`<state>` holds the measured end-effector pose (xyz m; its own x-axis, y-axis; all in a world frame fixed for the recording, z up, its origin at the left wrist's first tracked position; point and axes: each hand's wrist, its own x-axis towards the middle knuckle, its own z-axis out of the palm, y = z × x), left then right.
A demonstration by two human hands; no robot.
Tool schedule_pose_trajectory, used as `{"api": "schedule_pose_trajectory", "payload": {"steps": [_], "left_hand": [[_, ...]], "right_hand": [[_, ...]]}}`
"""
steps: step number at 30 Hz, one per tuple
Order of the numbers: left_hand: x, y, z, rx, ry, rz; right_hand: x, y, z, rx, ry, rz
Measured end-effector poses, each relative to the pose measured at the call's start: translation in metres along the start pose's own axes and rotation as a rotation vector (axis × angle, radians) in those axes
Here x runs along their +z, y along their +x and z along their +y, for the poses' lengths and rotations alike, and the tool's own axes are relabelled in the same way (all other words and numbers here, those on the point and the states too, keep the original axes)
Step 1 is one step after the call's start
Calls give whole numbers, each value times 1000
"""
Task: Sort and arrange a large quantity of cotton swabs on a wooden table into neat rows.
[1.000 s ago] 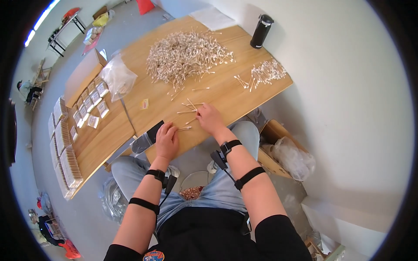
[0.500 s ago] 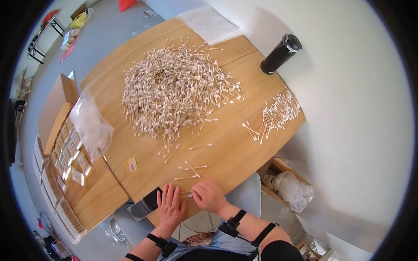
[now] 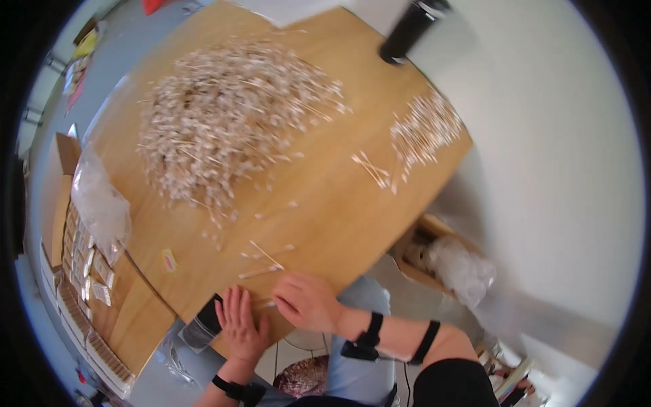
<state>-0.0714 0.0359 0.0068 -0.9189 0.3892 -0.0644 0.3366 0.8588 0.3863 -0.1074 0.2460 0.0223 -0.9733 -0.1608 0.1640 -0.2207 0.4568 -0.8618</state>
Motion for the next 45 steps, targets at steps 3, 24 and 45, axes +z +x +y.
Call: {"api": "schedule_pose_trajectory", "payload": {"steps": [3,24,45], "left_hand": [[2,5,1,35,30,-1],[8,4,-1,62,200,56],[-3,-9,-2,-48,172,-14]], "right_hand": [[0,-2,8,103,133,-40],[29,-146,255,429,59,27],[195,-18,442,468,255,-18]]}}
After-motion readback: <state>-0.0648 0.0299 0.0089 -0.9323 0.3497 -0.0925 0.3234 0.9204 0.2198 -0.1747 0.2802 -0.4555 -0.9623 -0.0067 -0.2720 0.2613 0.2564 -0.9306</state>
